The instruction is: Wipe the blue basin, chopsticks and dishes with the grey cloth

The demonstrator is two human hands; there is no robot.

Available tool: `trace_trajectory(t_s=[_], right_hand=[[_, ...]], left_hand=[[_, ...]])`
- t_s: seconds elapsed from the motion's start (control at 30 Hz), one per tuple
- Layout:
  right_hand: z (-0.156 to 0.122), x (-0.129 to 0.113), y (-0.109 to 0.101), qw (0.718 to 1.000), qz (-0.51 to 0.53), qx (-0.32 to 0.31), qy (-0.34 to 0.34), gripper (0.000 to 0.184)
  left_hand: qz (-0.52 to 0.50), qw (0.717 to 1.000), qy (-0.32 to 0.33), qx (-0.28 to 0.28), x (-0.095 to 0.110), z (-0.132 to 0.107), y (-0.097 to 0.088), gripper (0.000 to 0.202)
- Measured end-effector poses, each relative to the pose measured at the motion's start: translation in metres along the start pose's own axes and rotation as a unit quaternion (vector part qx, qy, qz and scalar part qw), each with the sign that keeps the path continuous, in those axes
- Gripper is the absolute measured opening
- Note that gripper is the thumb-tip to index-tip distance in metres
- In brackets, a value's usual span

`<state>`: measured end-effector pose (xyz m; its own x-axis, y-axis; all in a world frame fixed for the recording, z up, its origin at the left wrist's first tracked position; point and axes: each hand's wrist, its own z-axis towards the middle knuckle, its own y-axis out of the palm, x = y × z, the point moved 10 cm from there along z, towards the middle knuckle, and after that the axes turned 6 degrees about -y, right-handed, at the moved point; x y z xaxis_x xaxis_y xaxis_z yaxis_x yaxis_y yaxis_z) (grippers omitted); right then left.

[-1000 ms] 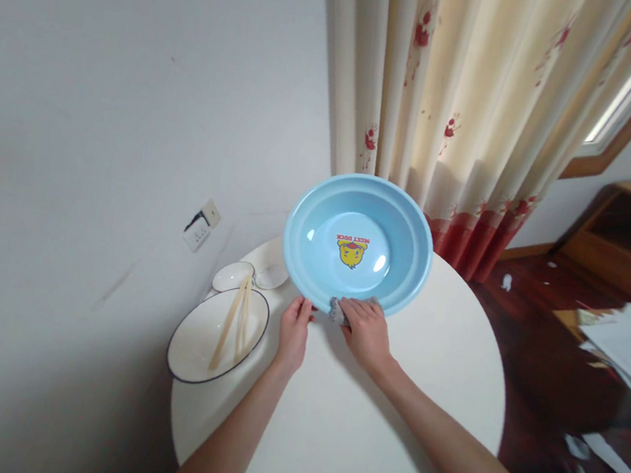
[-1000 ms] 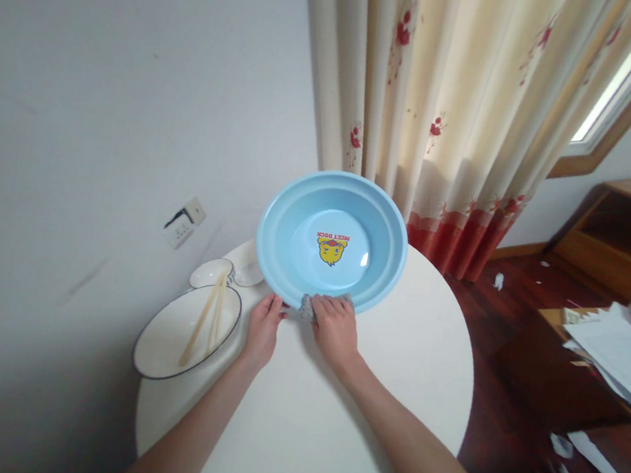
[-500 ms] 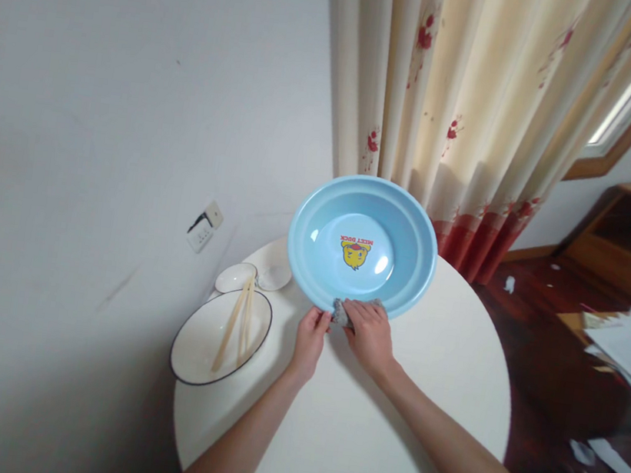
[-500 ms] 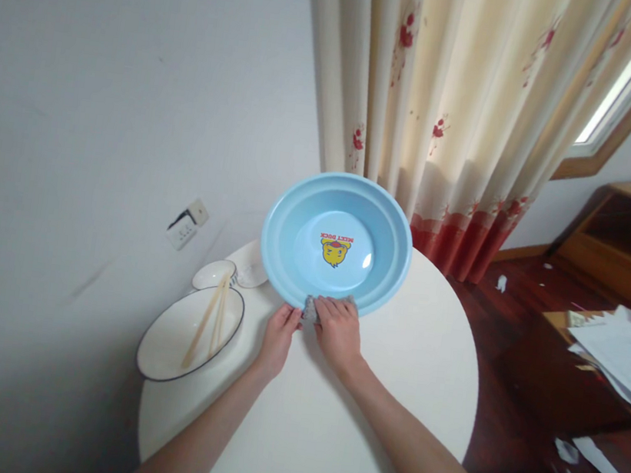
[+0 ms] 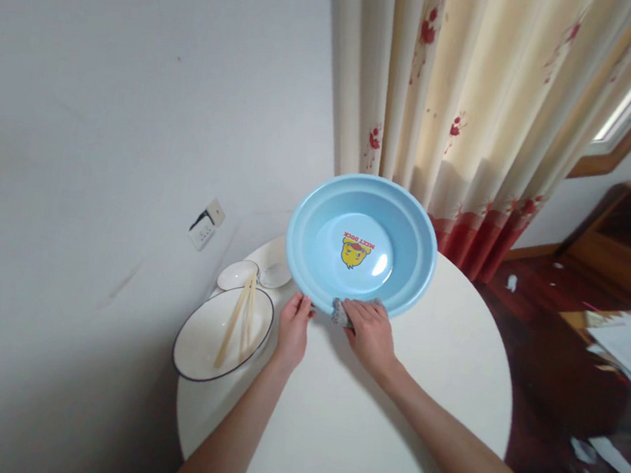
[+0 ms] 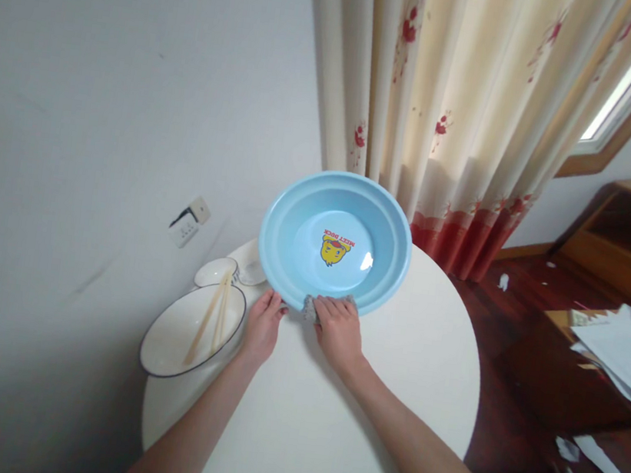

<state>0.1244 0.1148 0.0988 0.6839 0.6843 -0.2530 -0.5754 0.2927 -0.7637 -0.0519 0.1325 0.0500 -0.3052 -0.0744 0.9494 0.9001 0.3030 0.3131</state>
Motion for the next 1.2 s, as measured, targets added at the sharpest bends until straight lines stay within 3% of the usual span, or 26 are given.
trace_trajectory(t_s=[0.2,0.43,0.83,1.03,1.2], right_hand=[[0.001,0.001,0.0,1.0,0.005,0.007,0.006,0.039],[0.002,0.001,-0.003,1.0,0.001,0.02,0.011,0.037],[0.004,-0.001,-0.002,1.0,-0.005,0.004,0.004,0.036],[0.004,-0.001,-0.004,1.0,-0.008,-0.007,0.001,0.037],[0.005,-0.004,-0.007,1.0,-0.004,-0.005,-0.004,0.037]], left_hand=[[0.013,1.0,0.007,0.0,-0.001,-0.007,0.007,0.033],[0.06,0.996,0.013,-0.071,-0.015,-0.023,0.036,0.032],[0.018,0.998,-0.01,-0.052,-0.019,-0.018,0.03,0.029],[-0.012,1.0,0.003,-0.022,-0.004,-0.005,0.012,0.028],[-0.025,1.0,0.004,-0.011,0.003,-0.004,0.008,0.03]])
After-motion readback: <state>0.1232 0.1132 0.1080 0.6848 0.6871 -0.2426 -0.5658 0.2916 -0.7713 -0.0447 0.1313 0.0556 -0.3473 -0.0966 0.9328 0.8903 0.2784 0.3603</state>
